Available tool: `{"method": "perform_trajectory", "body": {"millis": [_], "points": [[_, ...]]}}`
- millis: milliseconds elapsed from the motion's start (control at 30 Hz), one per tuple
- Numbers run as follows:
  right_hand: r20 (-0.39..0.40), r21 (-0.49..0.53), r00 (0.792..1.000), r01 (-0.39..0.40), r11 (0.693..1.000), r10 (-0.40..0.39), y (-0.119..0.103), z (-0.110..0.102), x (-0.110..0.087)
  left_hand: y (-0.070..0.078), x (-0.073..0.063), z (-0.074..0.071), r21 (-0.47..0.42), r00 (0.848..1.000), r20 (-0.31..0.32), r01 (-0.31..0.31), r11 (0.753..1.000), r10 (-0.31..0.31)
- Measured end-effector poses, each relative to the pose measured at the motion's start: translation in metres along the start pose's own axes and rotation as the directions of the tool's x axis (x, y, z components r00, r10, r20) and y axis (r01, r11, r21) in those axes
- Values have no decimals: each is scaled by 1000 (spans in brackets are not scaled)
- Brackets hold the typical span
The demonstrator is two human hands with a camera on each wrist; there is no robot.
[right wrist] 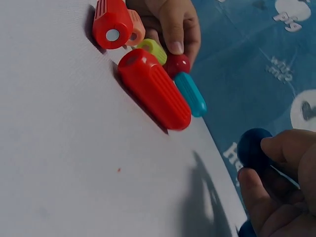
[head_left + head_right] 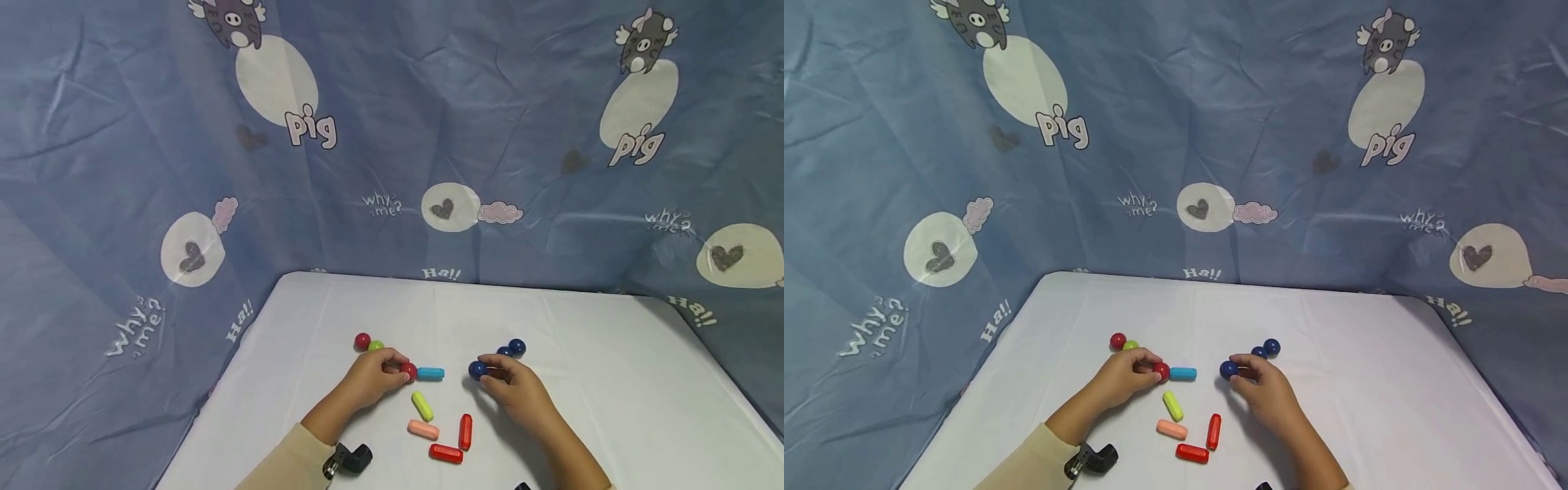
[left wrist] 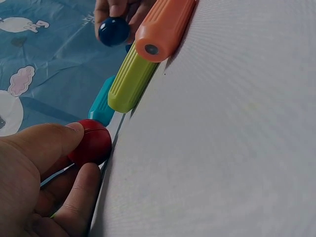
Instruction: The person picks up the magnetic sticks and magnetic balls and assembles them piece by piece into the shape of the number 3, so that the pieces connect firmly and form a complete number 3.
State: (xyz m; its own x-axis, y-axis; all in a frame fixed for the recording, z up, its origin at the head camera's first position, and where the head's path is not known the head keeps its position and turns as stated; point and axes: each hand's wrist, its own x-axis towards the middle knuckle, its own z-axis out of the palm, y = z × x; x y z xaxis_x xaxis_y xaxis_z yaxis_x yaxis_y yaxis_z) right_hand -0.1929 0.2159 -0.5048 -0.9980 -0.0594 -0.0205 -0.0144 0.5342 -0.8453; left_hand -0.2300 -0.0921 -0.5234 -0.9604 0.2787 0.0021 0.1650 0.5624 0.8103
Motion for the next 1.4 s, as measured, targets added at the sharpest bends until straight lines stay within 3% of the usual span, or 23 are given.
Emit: {"method": "perform_trajectory", "body": {"millis": [433, 700, 1000, 1400], "points": [[43, 60, 999, 11, 998, -13, -9, 20, 20, -2, 0, 2, 6, 1000, -13, -12, 1000, 12], [50, 29, 999, -15, 999, 14, -15, 32, 26, -2, 1, 1, 8, 1000, -22, -6, 1000, 6], [50, -25, 996, -67, 997, 68, -19, 39, 28, -3, 0, 2, -9, 1000, -15, -10, 1000, 10], [48, -11, 995, -92, 996, 92, -15, 39, 25, -1, 0, 2, -8, 1000, -15, -3, 1000, 2]]}}
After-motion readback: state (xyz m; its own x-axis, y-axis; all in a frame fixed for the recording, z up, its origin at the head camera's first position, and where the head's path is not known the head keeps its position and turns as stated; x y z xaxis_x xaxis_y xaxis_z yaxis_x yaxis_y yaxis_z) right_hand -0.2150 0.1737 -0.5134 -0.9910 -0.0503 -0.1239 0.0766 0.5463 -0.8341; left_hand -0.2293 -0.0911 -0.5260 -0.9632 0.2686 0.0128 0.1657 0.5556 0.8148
